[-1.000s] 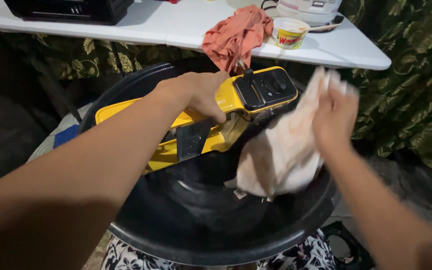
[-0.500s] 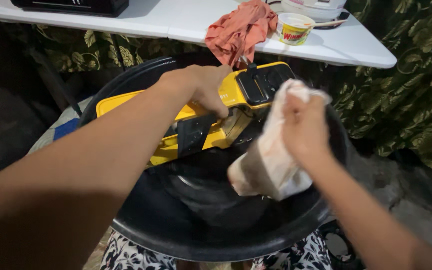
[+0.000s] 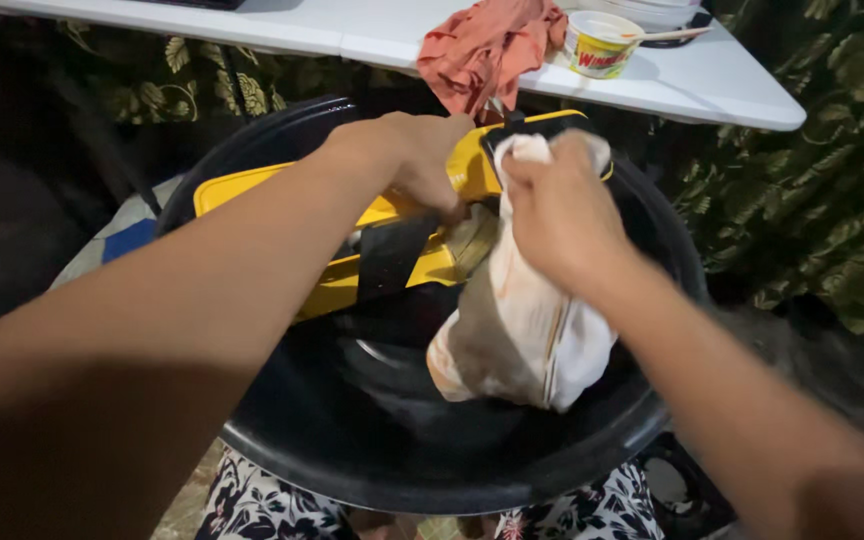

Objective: The person wipes the exterior and interior surfaces of a yellow portable gas stove with a cloth. They rotate the stove to clean multiple sides and the burner area, then place it back in the basin.

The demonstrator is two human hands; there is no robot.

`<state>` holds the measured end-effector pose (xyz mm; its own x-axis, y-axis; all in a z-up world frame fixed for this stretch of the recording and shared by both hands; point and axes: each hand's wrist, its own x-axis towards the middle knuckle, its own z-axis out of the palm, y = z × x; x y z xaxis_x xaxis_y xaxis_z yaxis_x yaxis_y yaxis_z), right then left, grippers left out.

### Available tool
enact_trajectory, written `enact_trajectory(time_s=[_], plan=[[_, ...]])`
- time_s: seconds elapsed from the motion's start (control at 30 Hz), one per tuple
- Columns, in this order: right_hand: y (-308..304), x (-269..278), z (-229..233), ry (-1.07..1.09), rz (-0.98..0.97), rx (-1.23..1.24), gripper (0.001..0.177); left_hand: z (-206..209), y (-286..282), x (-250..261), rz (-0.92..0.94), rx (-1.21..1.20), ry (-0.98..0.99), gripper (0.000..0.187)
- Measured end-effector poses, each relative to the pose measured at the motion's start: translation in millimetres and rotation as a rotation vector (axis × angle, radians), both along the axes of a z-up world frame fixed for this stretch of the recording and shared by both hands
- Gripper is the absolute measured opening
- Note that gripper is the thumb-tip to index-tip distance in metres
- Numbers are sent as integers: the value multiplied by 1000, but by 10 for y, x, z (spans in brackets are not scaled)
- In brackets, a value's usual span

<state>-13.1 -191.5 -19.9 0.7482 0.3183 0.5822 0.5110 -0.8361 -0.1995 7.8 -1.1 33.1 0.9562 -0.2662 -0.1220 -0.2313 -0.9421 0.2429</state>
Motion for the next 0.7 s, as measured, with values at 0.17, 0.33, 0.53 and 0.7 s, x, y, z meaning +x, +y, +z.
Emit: enact_trajectory(time_s=[0.17, 0.33, 0.53, 0.7], plan=[[23, 75, 219, 75, -27, -72, 23, -15, -43, -50, -63, -4, -85, 91], [-84, -173, 138, 51, 43, -131, 26, -60, 0, 22, -70, -12, -73, 87], [20, 201, 259, 95, 5, -306, 27, -66, -11, 47, -92, -20, -107, 96], [6, -126, 101, -124, 217, -263, 34, -67, 8, 57, -93, -43, -63, 91]])
